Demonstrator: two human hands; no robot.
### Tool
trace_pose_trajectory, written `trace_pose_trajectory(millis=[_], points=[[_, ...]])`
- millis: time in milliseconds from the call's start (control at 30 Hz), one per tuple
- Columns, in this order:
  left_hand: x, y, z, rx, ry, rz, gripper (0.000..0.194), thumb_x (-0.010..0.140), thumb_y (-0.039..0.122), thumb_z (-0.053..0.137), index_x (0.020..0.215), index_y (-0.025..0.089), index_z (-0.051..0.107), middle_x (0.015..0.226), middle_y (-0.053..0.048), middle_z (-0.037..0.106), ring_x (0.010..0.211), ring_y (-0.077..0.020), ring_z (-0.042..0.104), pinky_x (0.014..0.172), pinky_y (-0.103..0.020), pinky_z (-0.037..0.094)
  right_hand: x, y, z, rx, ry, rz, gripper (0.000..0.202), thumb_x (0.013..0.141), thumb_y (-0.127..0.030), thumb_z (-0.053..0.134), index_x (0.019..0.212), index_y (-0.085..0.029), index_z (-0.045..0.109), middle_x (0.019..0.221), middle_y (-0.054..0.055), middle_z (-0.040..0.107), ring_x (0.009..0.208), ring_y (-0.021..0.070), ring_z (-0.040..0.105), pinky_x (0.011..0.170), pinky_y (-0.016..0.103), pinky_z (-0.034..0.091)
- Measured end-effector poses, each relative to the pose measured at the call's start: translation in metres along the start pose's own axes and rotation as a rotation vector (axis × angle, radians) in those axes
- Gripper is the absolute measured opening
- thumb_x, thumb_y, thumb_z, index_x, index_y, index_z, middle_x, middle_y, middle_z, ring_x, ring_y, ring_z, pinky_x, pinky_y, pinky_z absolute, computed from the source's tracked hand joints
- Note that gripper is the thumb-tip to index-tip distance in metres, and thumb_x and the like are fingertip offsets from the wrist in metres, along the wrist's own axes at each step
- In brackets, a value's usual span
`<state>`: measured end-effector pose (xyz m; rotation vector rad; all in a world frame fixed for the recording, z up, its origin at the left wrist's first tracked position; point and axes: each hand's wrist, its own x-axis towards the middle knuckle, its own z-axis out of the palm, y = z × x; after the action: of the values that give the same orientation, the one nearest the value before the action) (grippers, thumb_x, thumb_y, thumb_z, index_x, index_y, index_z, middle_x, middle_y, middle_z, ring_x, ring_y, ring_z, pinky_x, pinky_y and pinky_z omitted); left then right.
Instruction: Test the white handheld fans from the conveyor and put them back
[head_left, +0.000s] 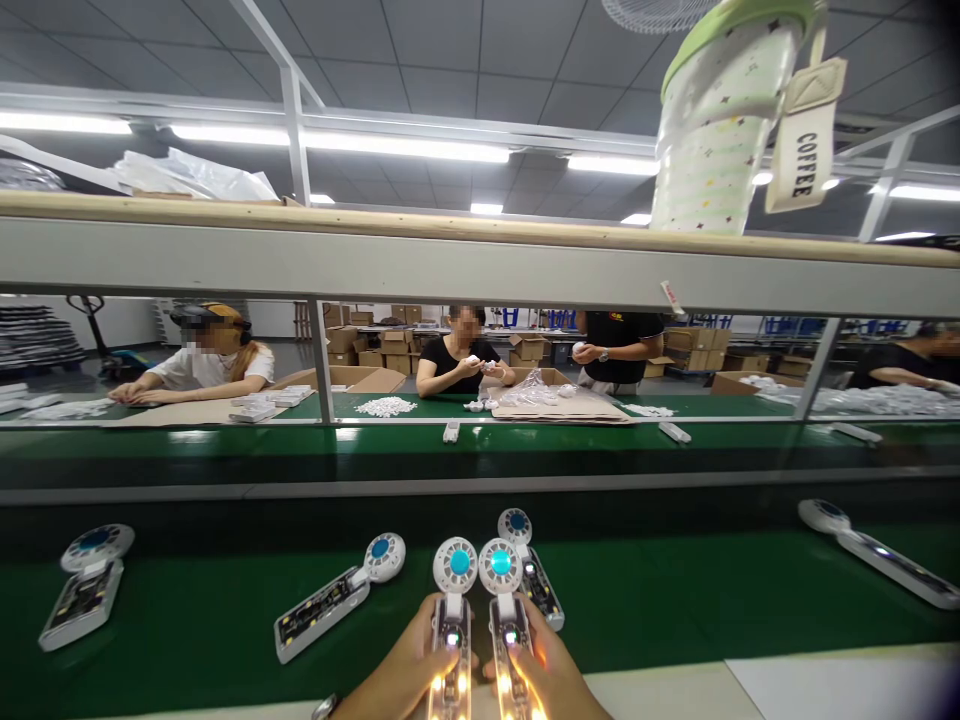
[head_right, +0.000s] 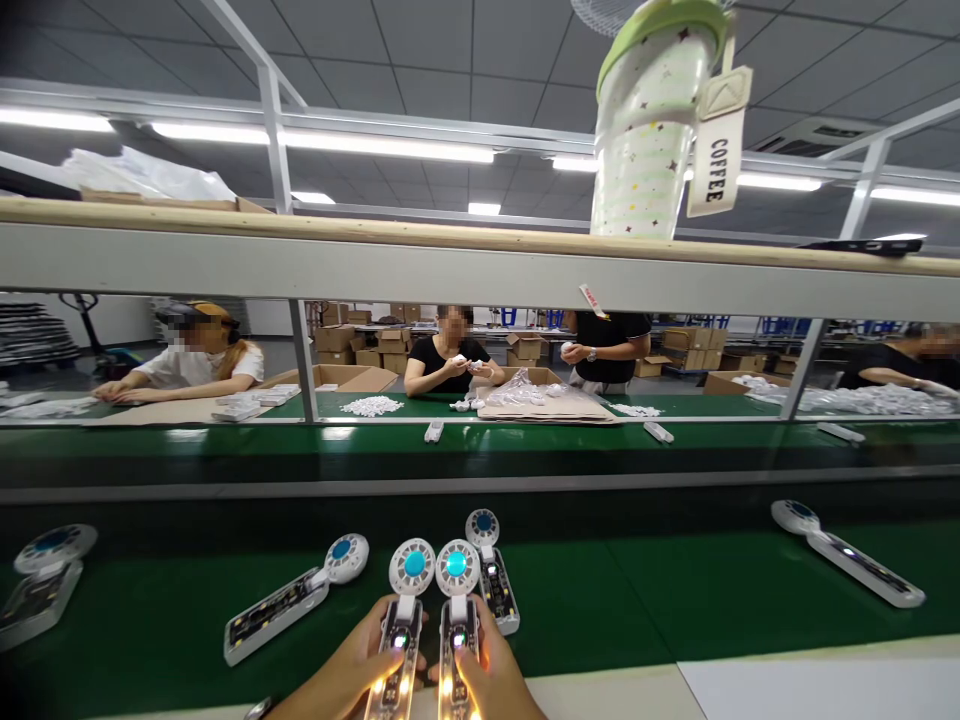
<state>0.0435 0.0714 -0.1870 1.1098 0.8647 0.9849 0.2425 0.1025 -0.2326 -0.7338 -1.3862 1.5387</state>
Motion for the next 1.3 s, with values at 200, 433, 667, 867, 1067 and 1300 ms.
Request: trace_pose_trajectory(millis=[200, 433, 667, 867, 1067, 1300], points=[[-0.001, -0.001, 0.000, -0.017, -0.007, -0.015, 0.053, 0.071, 0.034, 0.072, 0.114, 0.018, 0.047, 0.098, -0.010, 0.060, 0.090, -0.0244, 0.059, 0.085, -0.040, 0.043, 0.000, 0.013, 0.001, 0.066, 0.040, 0.062, 0.079, 0.067, -0.060, 0.063, 0.130, -0.020, 0.038, 0.115, 0.014, 0.061, 0.097, 0.0296, 0.062, 0.082, 0.042, 0.049], [0.002, -0.011, -0.007, -0.091, -0.021, -0.010, 0.054, 0.071, 0.031, 0.072, 0.115, 0.019, 0.042, 0.095, -0.008, 0.060, 0.090, -0.0231, 0.059, 0.085, -0.042, 0.044, 0.002, 0.022, 0.004, 0.179, 0.048, 0.089, 0.082, 0.069, -0.052, 0.067, 0.130, -0.017, 0.025, 0.099, 0.011, 0.065, 0.077, 0.0240, 0.066, 0.068, 0.038, 0.052], [0.002, -0.009, -0.006, -0.091, 0.000, 0.004, 0.055, 0.068, 0.031, 0.073, 0.113, 0.021, 0.043, 0.101, -0.008, 0.058, 0.089, -0.0231, 0.059, 0.086, -0.043, 0.044, 0.000, 0.015, 0.004, 0.225, 0.024, 0.126, 0.084, 0.070, -0.049, 0.068, 0.133, -0.019, 0.022, 0.104, 0.011, 0.063, 0.081, 0.0242, 0.066, 0.072, 0.038, 0.051], [-0.002, -0.003, 0.000, -0.084, 0.026, -0.006, 0.053, 0.069, 0.027, 0.073, 0.113, 0.022, 0.044, 0.097, -0.005, 0.055, 0.089, -0.0227, 0.059, 0.085, -0.042, 0.045, -0.004, 0.007, 0.006, 0.205, 0.038, 0.132, 0.076, 0.071, -0.048, 0.067, 0.131, -0.021, 0.029, 0.113, 0.011, 0.060, 0.088, 0.0256, 0.065, 0.079, 0.041, 0.050], [0.001, -0.007, -0.002, -0.093, -0.019, 0.032, 0.058, 0.064, 0.030, 0.078, 0.110, 0.021, 0.045, 0.101, -0.006, 0.054, 0.088, -0.0214, 0.059, 0.085, -0.042, 0.045, -0.005, 0.001, 0.009, 0.194, -0.014, 0.069, 0.077, 0.069, -0.048, 0.069, 0.130, -0.021, 0.031, 0.119, 0.013, 0.057, 0.095, 0.0278, 0.063, 0.080, 0.041, 0.049], [0.002, -0.009, -0.005, -0.092, -0.036, 0.040, 0.059, 0.063, 0.026, 0.079, 0.112, 0.021, 0.045, 0.099, -0.007, 0.055, 0.089, -0.0230, 0.058, 0.083, -0.044, 0.045, -0.004, 0.001, 0.014, 0.203, -0.005, 0.037, 0.082, 0.063, -0.049, 0.073, 0.127, -0.021, 0.030, 0.117, 0.015, 0.058, 0.086, 0.0273, 0.066, 0.079, 0.042, 0.050]])
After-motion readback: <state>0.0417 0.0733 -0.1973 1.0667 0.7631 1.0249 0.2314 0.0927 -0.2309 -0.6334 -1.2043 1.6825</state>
